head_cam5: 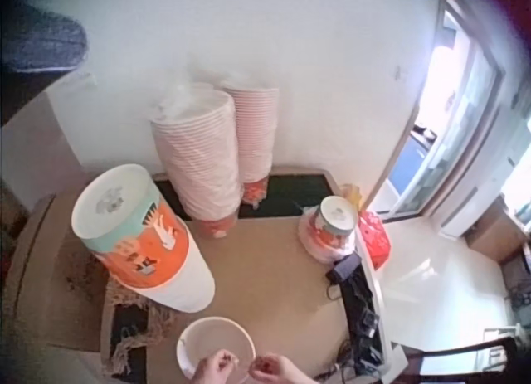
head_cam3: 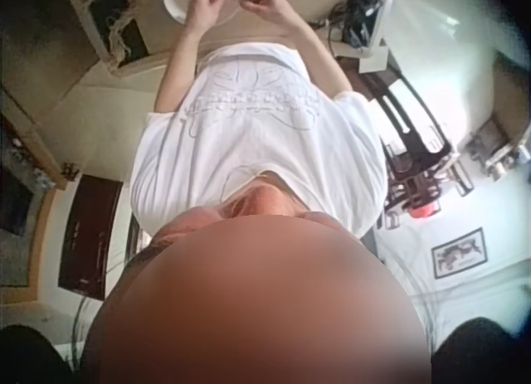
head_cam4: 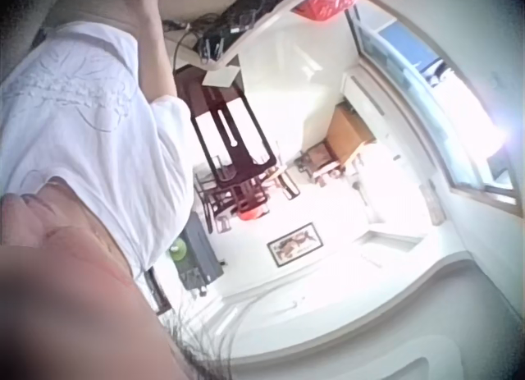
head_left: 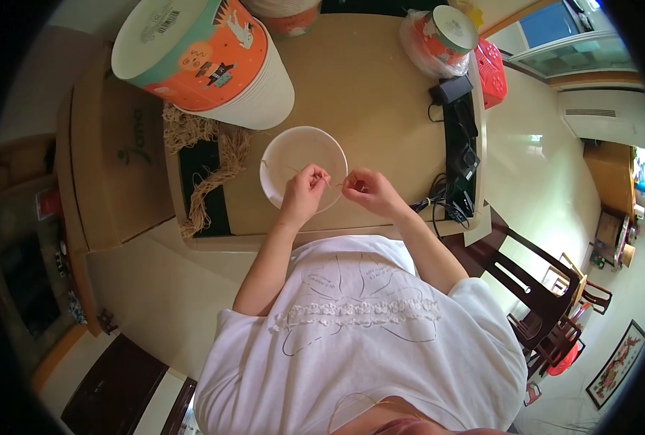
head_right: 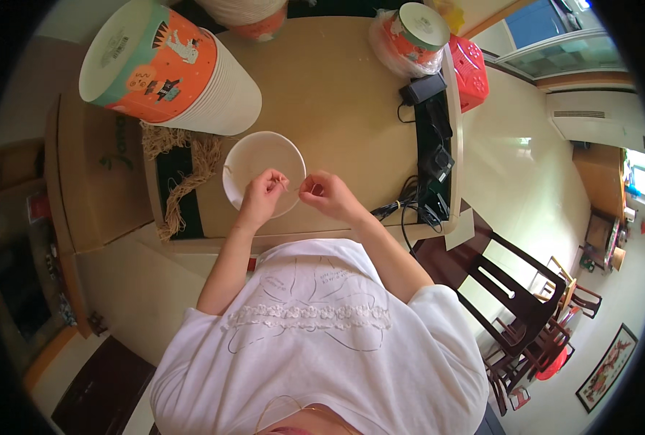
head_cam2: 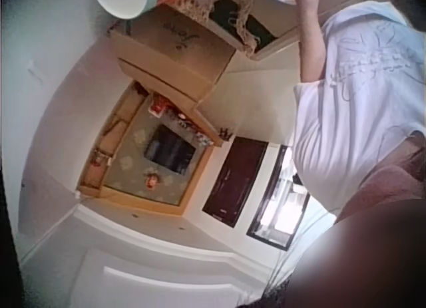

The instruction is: Threading a string handle through a hole in a paper bowl to assemble packaging.

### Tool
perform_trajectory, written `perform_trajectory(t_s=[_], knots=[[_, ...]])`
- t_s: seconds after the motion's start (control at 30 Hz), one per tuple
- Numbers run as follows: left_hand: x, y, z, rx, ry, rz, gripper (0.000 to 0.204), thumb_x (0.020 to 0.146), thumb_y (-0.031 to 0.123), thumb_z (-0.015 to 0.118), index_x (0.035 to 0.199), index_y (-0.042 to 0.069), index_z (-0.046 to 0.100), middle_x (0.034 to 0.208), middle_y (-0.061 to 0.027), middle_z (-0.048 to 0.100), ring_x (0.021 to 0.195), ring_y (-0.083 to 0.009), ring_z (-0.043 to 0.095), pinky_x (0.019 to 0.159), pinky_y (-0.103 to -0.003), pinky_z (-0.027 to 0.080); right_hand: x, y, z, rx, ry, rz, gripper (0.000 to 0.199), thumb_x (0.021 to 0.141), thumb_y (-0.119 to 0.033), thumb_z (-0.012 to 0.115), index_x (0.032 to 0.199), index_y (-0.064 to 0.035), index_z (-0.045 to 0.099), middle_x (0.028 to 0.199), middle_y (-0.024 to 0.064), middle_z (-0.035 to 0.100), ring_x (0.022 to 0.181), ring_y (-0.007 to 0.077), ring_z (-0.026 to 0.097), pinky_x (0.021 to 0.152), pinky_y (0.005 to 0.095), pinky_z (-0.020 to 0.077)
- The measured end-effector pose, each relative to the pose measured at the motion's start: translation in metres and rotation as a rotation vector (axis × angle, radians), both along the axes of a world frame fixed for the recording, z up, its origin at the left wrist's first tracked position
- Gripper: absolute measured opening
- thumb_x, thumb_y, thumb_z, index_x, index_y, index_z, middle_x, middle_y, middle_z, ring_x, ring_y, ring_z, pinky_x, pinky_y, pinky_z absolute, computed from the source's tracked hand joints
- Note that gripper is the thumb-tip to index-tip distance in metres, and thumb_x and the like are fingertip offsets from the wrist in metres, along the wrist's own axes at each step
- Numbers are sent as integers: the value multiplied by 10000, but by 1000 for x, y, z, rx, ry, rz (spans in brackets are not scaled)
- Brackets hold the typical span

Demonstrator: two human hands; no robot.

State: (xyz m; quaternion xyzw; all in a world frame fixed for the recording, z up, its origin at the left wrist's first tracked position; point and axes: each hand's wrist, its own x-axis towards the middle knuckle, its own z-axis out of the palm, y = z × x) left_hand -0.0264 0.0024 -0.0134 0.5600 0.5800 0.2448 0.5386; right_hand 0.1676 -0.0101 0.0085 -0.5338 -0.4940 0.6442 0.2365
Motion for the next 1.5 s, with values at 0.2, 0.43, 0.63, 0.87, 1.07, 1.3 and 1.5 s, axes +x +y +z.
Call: perform_trajectory(t_s=[0.2,0.43,0.63,0.87,1.07,1.3,1.5], knots=[[7,1,-7,17,-12,26,155,909,158,594,909,3,602,713,-107,640,649,-170,617,600,-309,478,2,-6,-23,-77,251,-196,107,870,-107,647,888,-7,611,748,-16,589,674,60,546,617,209,456],[1,6,-11,-128,39,44,259,924,257,586,882,5,622,702,-122,631,627,-192,598,592,-323,463,0,-5,-15,72,33,-197,53,873,-74,640,888,-24,629,772,12,595,663,73,541,632,214,462],[-1,4,6,42,50,-73,193,870,178,668,842,-7,618,610,1,559,583,-62,466,537,-244,405,-17,30,17,799,-546,99,143,778,-178,692,882,-83,665,846,68,560,805,197,576,683,324,482],[-14,-3,-6,34,138,-122,140,798,161,704,843,30,687,679,-98,640,582,-176,574,584,-315,474,-32,53,26,1023,-976,684,96,650,-230,687,640,-135,675,937,39,543,942,203,496,765,326,373],[-8,1,8,35,156,-89,130,778,139,712,840,27,693,783,-140,668,709,-232,645,664,-330,510,-22,42,15,986,-943,803,73,691,-204,659,666,-143,689,890,25,572,950,212,513,770,349,374],[5,1,20,264,190,-5,289,735,12,701,1013,82,667,955,-66,576,597,-132,549,588,-276,482,1,41,31,737,-575,330,55,790,-136,633,816,-99,665,827,83,580,844,216,580,746,364,434],[14,1,23,159,163,-266,374,721,47,702,1074,132,614,1075,-87,540,887,-275,614,752,-377,515,18,-5,8,531,-317,-253,90,828,-23,602,916,-34,586,803,105,574,671,215,579,619,310,488]])
